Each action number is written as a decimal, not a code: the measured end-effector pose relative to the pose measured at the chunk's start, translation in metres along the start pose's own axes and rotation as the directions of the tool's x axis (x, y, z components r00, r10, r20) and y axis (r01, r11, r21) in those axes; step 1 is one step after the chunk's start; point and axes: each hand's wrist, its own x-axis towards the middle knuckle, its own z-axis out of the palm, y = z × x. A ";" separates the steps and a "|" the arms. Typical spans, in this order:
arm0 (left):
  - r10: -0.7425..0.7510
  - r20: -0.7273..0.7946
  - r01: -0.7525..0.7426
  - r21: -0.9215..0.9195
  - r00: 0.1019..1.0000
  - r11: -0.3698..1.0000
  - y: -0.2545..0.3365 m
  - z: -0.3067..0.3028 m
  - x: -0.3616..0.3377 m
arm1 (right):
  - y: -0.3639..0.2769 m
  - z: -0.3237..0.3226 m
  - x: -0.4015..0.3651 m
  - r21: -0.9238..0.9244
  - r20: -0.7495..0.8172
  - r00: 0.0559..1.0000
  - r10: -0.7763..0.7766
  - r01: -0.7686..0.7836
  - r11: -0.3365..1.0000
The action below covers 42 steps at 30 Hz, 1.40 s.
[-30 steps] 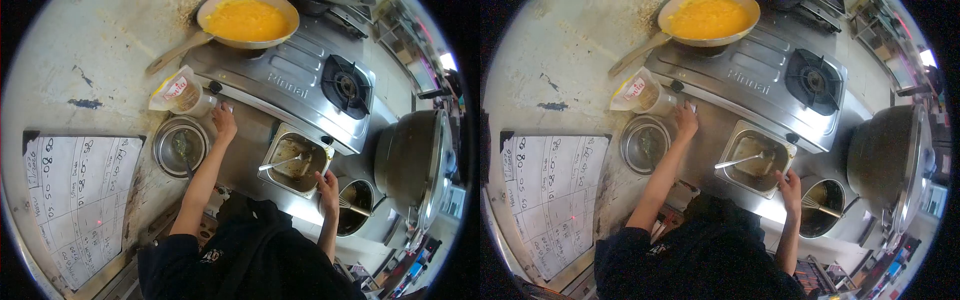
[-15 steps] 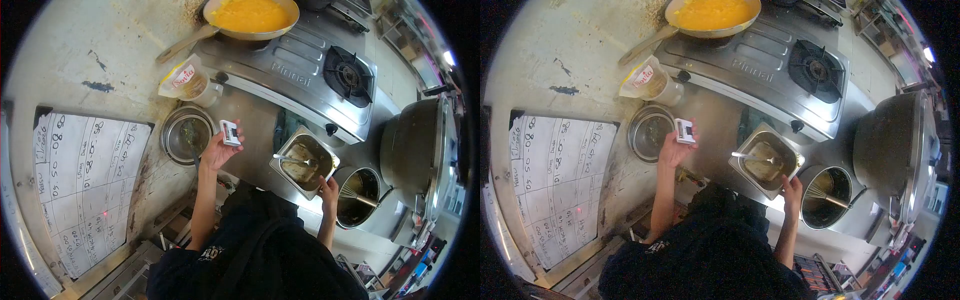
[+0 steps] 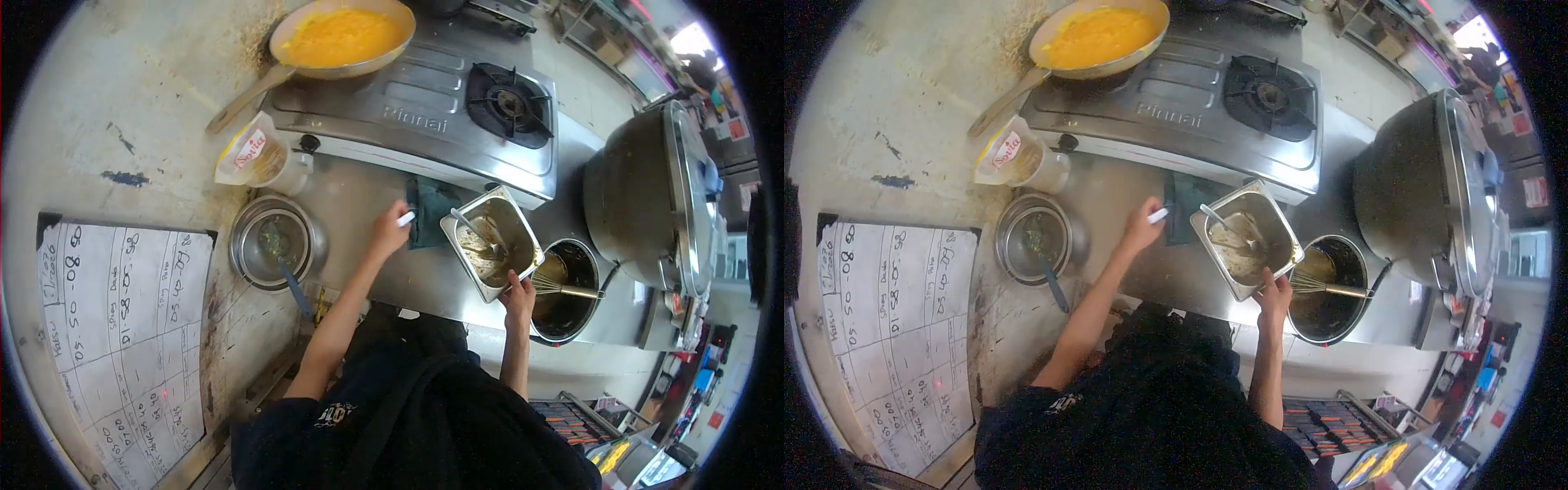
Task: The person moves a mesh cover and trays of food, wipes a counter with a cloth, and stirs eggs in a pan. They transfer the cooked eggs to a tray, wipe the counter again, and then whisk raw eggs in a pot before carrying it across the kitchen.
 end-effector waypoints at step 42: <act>-0.436 -0.029 0.359 -0.519 0.900 0.776 -0.025 -0.118 -0.194 | 0.052 0.198 0.037 -0.466 0.543 0.787 -0.293 0.573 0.674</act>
